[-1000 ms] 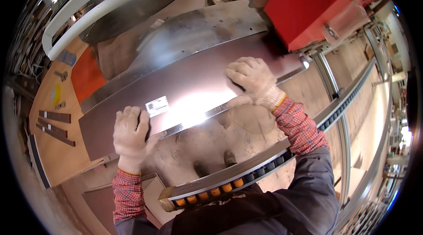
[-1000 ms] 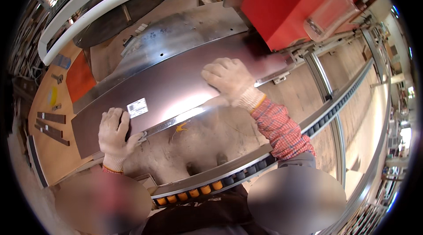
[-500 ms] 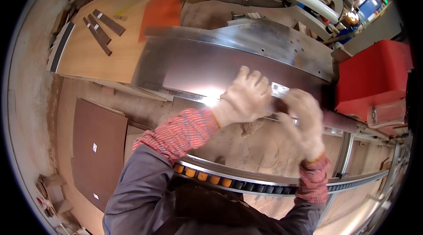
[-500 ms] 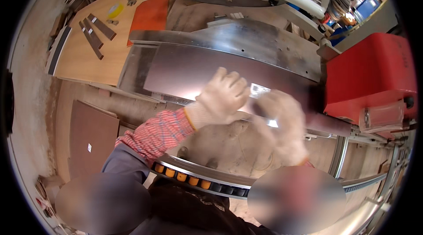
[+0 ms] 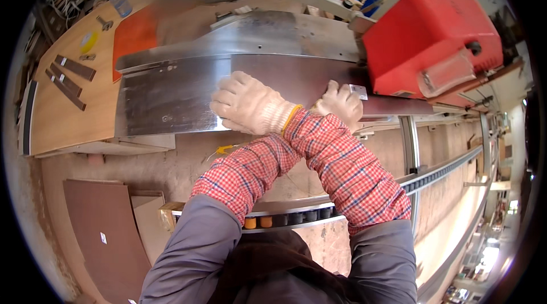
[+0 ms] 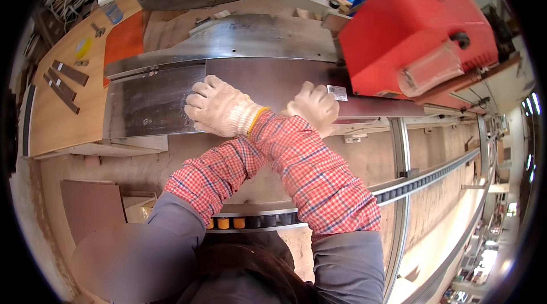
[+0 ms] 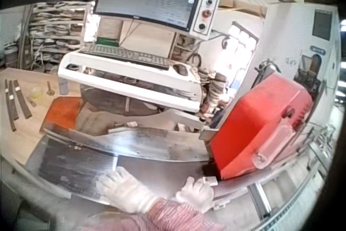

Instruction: The person repeatedly picks up large brown rectangular panels from a stack on the floor, carries them to a roller conveyor, and places them on top of the existing stack. The person handles each panel one at a time, maintaining a consistent stacking pattern.

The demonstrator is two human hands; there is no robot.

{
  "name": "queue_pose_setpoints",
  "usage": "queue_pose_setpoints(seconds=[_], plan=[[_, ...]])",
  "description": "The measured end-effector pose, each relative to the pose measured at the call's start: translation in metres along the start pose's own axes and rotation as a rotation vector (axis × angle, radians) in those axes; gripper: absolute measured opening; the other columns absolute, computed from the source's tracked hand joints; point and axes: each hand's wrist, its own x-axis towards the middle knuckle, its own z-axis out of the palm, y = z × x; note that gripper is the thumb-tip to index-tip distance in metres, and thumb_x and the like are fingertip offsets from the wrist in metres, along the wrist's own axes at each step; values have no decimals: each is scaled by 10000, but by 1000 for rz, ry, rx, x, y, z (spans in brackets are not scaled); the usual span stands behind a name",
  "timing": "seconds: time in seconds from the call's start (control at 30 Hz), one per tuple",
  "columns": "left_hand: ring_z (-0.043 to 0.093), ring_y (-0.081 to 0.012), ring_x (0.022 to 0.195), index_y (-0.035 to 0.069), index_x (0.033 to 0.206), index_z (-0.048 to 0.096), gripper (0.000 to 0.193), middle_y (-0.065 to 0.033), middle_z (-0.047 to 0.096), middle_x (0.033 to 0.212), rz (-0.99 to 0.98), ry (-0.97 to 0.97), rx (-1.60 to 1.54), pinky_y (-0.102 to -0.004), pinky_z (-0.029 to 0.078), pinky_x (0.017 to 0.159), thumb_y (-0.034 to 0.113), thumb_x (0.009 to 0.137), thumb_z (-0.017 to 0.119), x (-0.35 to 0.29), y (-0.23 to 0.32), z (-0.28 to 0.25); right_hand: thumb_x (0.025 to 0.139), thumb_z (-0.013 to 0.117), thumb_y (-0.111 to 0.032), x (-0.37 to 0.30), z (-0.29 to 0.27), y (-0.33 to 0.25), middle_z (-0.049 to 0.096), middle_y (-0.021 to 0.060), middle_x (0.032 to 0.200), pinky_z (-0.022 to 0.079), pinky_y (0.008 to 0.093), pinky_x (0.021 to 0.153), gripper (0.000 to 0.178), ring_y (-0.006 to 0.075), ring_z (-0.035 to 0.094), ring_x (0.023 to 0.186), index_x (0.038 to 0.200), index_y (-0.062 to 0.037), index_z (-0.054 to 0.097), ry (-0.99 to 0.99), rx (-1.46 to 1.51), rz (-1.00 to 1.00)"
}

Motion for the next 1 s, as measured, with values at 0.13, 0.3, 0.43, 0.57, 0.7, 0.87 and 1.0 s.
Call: queue_pose_setpoints(seconds=[0.13,0.3,0.43,0.57,0.7,0.87,1.0], plan=[[626,-298,1059,89,1120,694,391,-64,688,1090,201,73,-72,-448,512,925,428,925,680,-43,20,6,846,740,-352,-29,-27,11,656,72,1191,449,476,1067,390,292,575,1205,1141,-108,661,-109,-82,14],[656,-336,956,92,1103,673,364,-73,685,1055,238,-193,-315,-431,564,805,346,852,745,-173,17,-46,858,735,-322,-89,-48,30,646,88,1308,400,529,1162,438,303,547,1301,1230,-100,665,-153,-152,73],[658,-377,998,49,1158,678,478,-152,661,1106,-277,137,-278,-460,571,872,284,771,830,-301,26,-126,868,718,-253,-95,-65,29,662,126,1318,414,542,1148,428,338,556,1316,1250,-62,682,-181,-164,53],[651,-384,1139,37,1243,674,532,-179,647,1254,-736,507,-128,-484,553,928,254,787,842,-381,76,-134,803,711,-118,-167,-82,56,625,197,1370,388,544,1177,504,419,523,1356,1281,17,625,-254,-298,140],[636,-404,1165,42,1291,659,575,-167,625,1326,-1085,617,-12,-481,554,896,216,777,850,-467,142,-107,941,624,-45,-207,-84,39,557,238,1467,378,526,1181,558,438,499,1378,1481,22,500,-266,-356,293],[635,-380,1152,60,1328,656,547,-153,626,1357,-1401,247,167,-477,562,907,221,828,814,-565,175,-50,1101,517,-72,-188,-83,-104,590,207,1473,493,435,1077,411,340,599,1302,1493,50,491,77,99,601],[640,-307,1173,69,1395,606,418,-142,668,1304,-1516,484,-336,-416,576,938,194,1006,695,-637,129,-57,1046,586,-252,-122,-49,-307,688,184,1201,541,477,911,319,372,671,1060,1261,-23,638,24,410,647]])
